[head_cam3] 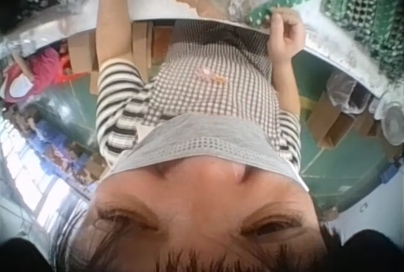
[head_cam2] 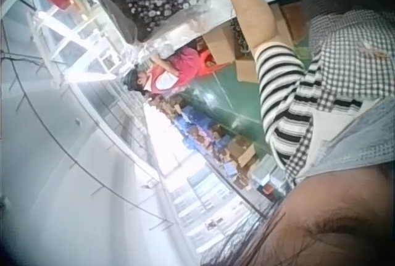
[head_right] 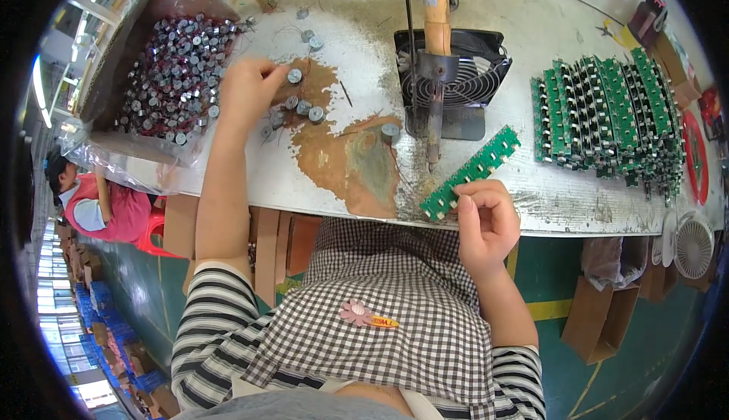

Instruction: The person assembles electronic components by taking small circular parts from the workbench and inserting their wires into a circuit board by hand.

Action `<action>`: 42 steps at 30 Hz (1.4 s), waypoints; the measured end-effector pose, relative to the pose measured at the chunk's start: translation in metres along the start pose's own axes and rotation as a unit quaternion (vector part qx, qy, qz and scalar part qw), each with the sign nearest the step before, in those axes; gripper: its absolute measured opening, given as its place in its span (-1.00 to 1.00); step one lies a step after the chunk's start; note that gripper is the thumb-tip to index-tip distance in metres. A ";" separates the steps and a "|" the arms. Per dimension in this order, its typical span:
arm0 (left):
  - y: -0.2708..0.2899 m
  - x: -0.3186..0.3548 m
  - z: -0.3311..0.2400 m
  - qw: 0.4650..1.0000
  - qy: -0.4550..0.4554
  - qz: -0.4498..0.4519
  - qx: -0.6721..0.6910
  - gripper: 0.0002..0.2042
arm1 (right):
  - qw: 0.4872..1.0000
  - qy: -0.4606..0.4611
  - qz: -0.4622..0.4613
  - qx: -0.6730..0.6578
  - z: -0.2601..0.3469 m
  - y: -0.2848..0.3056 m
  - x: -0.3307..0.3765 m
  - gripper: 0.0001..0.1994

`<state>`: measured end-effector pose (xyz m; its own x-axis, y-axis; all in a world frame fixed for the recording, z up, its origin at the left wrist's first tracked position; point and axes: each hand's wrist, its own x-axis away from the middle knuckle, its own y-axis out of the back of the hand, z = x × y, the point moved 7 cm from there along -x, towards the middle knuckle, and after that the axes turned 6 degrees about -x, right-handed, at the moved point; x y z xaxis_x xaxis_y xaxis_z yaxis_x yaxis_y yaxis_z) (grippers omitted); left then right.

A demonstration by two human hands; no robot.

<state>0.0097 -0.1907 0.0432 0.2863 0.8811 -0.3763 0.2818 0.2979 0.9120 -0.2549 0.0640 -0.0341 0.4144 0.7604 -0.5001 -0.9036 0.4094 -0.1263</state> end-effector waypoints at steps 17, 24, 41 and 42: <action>-0.100 -0.128 0.018 0.943 -0.132 0.098 -0.290 -0.85 | 0.998 0.036 0.021 0.056 0.006 -0.009 -0.002 -0.92; -0.062 -0.105 0.022 0.966 -0.143 -0.001 -0.215 -0.84 | 0.996 0.046 0.029 0.068 0.004 -0.010 -0.003 -0.91; -0.018 0.128 -0.083 0.808 0.087 0.101 0.573 -0.90 | 0.997 0.020 0.032 0.072 -0.001 -0.009 -0.002 -0.93; -0.025 0.137 -0.083 0.798 0.107 0.136 0.577 -0.89 | 0.997 0.006 0.041 0.070 -0.001 -0.009 -0.001 -0.92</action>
<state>-0.0337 -0.0470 -0.0176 0.3519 0.9351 -0.0416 0.9273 -0.3422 0.1518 -0.2477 0.0592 -0.0332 0.3368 0.7884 -0.5147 -0.9100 0.4129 0.0370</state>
